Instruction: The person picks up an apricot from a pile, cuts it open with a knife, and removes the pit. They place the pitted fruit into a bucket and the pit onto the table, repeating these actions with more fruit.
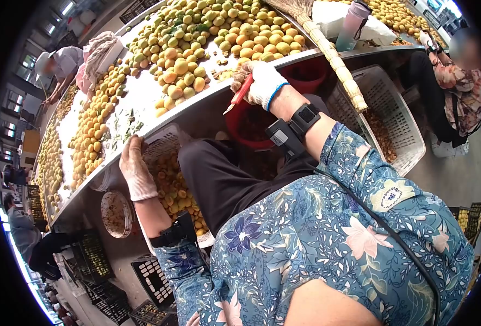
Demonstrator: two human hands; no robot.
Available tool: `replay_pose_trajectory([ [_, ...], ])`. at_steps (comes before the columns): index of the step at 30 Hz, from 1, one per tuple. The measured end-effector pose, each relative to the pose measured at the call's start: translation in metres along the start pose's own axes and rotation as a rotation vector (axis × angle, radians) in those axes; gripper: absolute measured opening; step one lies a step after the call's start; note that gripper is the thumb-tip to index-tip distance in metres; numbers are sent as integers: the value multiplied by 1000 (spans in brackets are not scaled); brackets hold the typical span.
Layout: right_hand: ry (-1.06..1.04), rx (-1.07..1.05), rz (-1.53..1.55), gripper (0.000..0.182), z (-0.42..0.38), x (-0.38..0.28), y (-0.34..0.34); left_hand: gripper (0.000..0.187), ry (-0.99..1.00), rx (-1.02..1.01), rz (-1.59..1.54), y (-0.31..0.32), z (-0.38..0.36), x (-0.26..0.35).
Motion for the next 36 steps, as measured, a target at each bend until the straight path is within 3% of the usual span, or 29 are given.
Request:
replay_pose_trajectory([
  [1,22,-45,-18,14,3,0,-1,44,29,-102,-21,28,-12,43],
  [3,-22,41,-47,13,-16,-17,4,50,371,-483,20,66,-24,116],
  [4,-42,51,-75,13,-21,-26,4,50,485,-579,-45,78,-29,149],
  [5,-57,63,-108,12,-27,-32,7,51,597,-668,-112,87,-34,183],
  [7,-100,146,-151,6,-44,-40,9,51,783,-643,285,103,-30,255],
  [14,-44,-47,-226,12,-48,-37,21,50,789,-495,66,66,-25,244],
  [20,45,-29,-243,12,-55,-19,25,49,795,-479,-152,81,-15,230],
  [31,-1,-153,-272,10,-61,-17,35,48,968,-430,-288,53,-12,284],
  [36,58,-84,-255,16,-72,-13,34,48,1191,-355,-292,19,-26,348],
])
Point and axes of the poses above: each hand's wrist, its own z-axis towards the middle knuckle, its own y-axis out of the palm, x = y × z, the point moved 9 cm from there along z, towards the middle knuckle, and after that the axes turned 12 degrees about -z, right-handed, at the moved point
